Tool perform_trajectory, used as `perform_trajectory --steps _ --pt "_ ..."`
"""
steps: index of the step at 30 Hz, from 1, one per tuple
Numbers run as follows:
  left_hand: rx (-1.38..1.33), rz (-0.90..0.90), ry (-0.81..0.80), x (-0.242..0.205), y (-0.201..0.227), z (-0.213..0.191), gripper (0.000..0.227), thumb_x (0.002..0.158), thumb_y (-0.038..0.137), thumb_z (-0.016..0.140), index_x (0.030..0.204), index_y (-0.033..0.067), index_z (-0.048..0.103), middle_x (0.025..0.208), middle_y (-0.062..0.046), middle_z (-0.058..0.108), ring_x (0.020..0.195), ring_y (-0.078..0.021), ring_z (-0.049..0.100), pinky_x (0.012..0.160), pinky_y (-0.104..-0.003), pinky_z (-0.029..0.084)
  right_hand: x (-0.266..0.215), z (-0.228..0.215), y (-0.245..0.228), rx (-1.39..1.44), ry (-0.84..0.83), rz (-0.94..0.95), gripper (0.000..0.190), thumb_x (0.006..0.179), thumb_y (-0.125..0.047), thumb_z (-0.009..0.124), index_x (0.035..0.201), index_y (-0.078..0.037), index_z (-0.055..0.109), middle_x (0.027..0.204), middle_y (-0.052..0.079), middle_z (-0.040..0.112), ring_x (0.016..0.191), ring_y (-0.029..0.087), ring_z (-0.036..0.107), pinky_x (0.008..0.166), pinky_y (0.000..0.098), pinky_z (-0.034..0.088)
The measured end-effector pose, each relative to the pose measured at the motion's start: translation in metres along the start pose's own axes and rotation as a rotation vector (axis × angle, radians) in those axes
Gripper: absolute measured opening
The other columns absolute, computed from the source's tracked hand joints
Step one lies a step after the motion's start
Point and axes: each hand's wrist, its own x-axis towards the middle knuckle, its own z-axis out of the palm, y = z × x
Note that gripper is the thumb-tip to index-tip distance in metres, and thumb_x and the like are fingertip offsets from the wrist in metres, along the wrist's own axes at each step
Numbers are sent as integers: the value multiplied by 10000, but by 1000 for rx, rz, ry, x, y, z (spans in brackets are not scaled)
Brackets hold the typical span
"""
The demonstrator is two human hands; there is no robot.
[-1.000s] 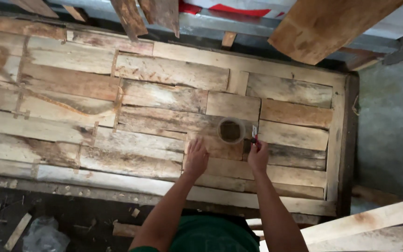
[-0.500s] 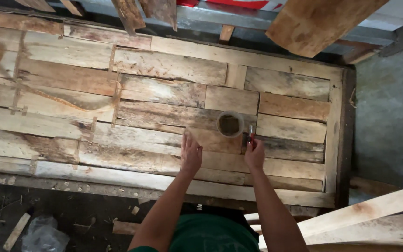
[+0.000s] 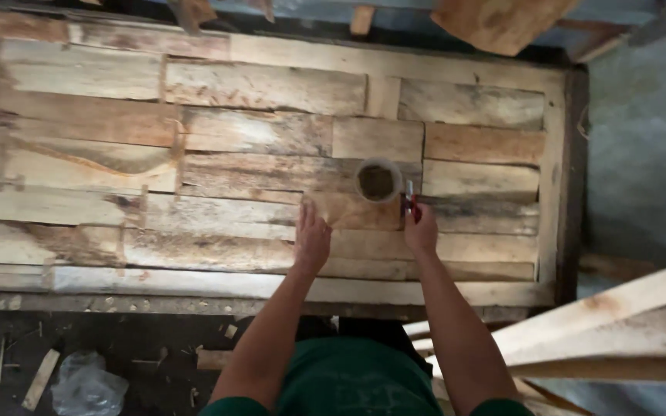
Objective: The person is assembling and finishing a wooden mosaic surface, using a utility knife to trim wood strips and filling gaps.
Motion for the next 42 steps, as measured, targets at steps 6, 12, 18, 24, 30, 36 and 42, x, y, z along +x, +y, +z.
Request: perform_trajectory --steps 6,12,18,24,30,36,42 --pt "90 -36 -20 -4 -11 9 202 904 153 696 1021 -5 646 1627 -286 292 1507 -518 231 1198 -631 248 -7 3 11 -10 -10 -50 304 939 -204 717 1184 -41 640 1081 207 682 1008 400 657 879 484 524" --pt "151 -178 -82 2 24 -18 186 899 205 717 1005 62 663 1636 -171 340 1492 -443 288 1139 -640 295 -4 -4 -1 22 -12 -21 309 950 -214 730 1191 -48 629 1090 214 672 1014 401 654 868 485 519" --pt "34 -130 1 -1 16 -9 161 928 189 722 990 58 651 1592 -218 400 1480 -465 323 1138 -616 331 -3 -13 -15 19 -40 13 307 950 -226 733 1186 -56 635 1054 201 688 975 396 667 844 482 528" --pt "-95 -102 64 -3 23 -15 138 919 123 717 958 23 630 1619 -283 340 1490 -523 284 1181 -577 321 -4 -15 -16 25 -45 -17 317 948 -212 728 1196 -43 626 1048 196 695 966 385 674 835 483 528" --pt "-172 -86 96 -7 18 -11 127 933 89 698 973 1 616 1632 -319 300 1514 -543 254 1209 -559 311 -1 -15 -21 3 -71 42 315 971 -249 715 1192 -43 628 1055 192 697 969 384 674 831 483 525" --pt "-149 -100 132 -13 18 -8 118 934 79 685 971 -14 623 1624 -363 256 1519 -541 229 1214 -564 296 -4 -17 -25 53 -25 31 312 936 -221 715 1184 -47 640 1040 183 694 958 374 681 846 475 533" --pt "121 -223 -46 -7 38 -22 186 918 189 678 981 18 644 1641 -297 236 1528 -452 224 1185 -600 262 -6 -15 -20 -17 36 -157 286 932 -161 724 1170 -25 644 1023 198 671 960 404 640 835 492 508"
